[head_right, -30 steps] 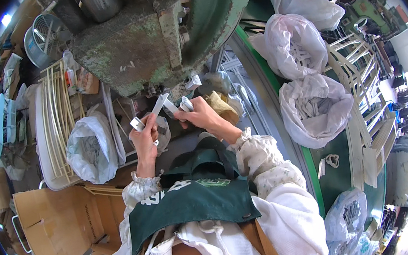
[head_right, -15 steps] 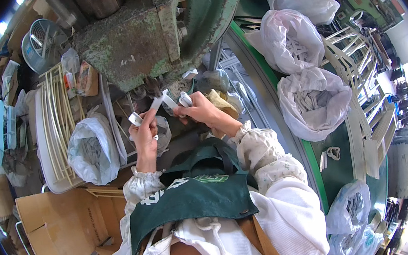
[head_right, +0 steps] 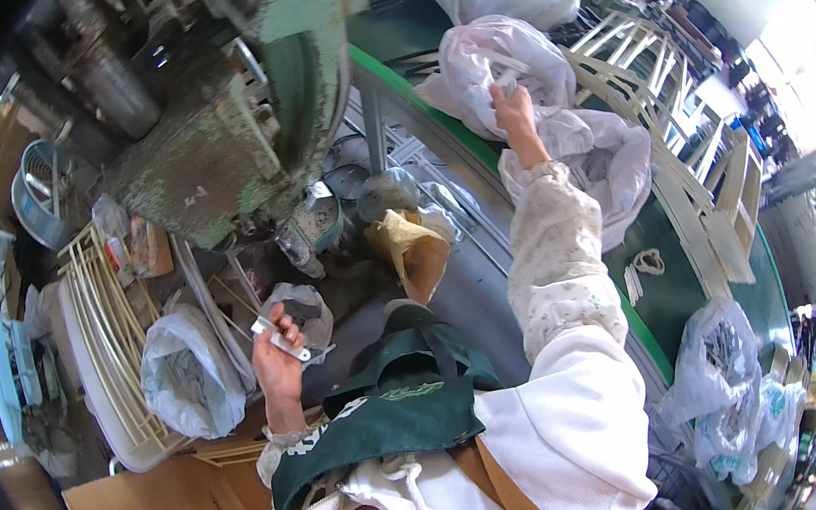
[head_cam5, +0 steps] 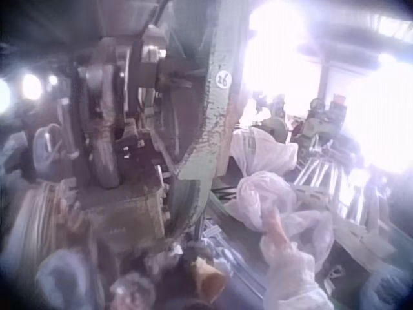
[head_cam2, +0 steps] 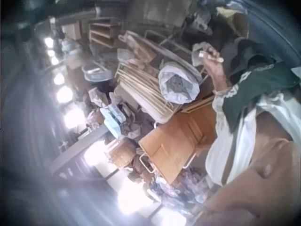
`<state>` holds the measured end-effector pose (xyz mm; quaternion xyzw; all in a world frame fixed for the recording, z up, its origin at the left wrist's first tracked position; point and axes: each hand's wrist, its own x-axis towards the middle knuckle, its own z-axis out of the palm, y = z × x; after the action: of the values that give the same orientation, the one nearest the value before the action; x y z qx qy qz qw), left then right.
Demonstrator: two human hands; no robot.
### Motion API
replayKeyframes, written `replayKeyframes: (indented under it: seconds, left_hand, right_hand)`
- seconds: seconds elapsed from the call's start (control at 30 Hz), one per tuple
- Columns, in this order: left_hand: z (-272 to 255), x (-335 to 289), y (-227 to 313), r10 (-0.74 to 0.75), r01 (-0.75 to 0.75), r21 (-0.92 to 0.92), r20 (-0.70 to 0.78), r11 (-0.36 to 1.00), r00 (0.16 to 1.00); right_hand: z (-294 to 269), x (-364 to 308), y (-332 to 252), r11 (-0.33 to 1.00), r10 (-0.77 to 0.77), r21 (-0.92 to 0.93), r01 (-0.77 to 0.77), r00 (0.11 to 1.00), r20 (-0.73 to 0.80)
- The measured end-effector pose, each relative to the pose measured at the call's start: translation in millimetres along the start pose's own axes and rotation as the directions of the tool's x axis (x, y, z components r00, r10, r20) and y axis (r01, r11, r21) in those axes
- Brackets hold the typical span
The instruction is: The person repeatedly picks small white plastic pieces from a bag, aligns them by hand, and places them into a press machine. After each press, the person removes the assembled piece and deposits it into a nearby bag. The process is repeated continuously throughout the clip.
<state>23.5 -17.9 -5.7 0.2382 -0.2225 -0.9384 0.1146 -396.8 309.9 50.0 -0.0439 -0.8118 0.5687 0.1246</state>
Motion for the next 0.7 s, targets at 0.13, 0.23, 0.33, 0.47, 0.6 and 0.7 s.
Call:
replayKeyframes:
  seconds: [0.13, 0.23, 0.33, 0.47, 0.6, 0.7]
  left_hand:
    - [10.7, -0.5, -3.2, -0.040, 0.041, 0.016, -0.045, 0.999, 0.998]
    - [17.6, 11.4, -9.3, -0.082, 0.082, 0.024, 0.020, 0.996, 0.996]
    - [26.5, 17.4, -11.5, -0.046, 0.046, 0.016, 0.029, 0.999, 0.998]
    - [43.4, 23.4, -11.7, 0.073, -0.069, 0.078, -0.056, 0.995, 0.996]
    - [57.3, 39.1, -8.8, 0.175, -0.160, 0.166, -0.080, 0.973, 0.981]
    - [61.1, 47.4, -5.1, 0.248, -0.220, 0.215, -0.110, 0.952, 0.963]
  right_hand:
    - [53.1, -121.3, -43.2, 0.815, 0.059, 0.347, -0.464, 0.662, 0.747]
    - [84.7, -225.9, -90.8, 0.959, -0.083, 0.173, -0.225, 0.362, 0.929]
    - [112.0, -265.3, -103.9, 0.873, -0.145, 0.252, -0.418, 0.271, 0.952]
    - [129.5, -271.1, -108.0, 0.863, -0.173, 0.263, -0.432, 0.236, 0.956]
    - [146.6, -261.5, -96.3, 0.910, -0.129, 0.220, -0.351, 0.264, 0.956]
    - [146.1, -254.8, -103.7, 0.916, -0.125, 0.204, -0.346, 0.238, 0.963]
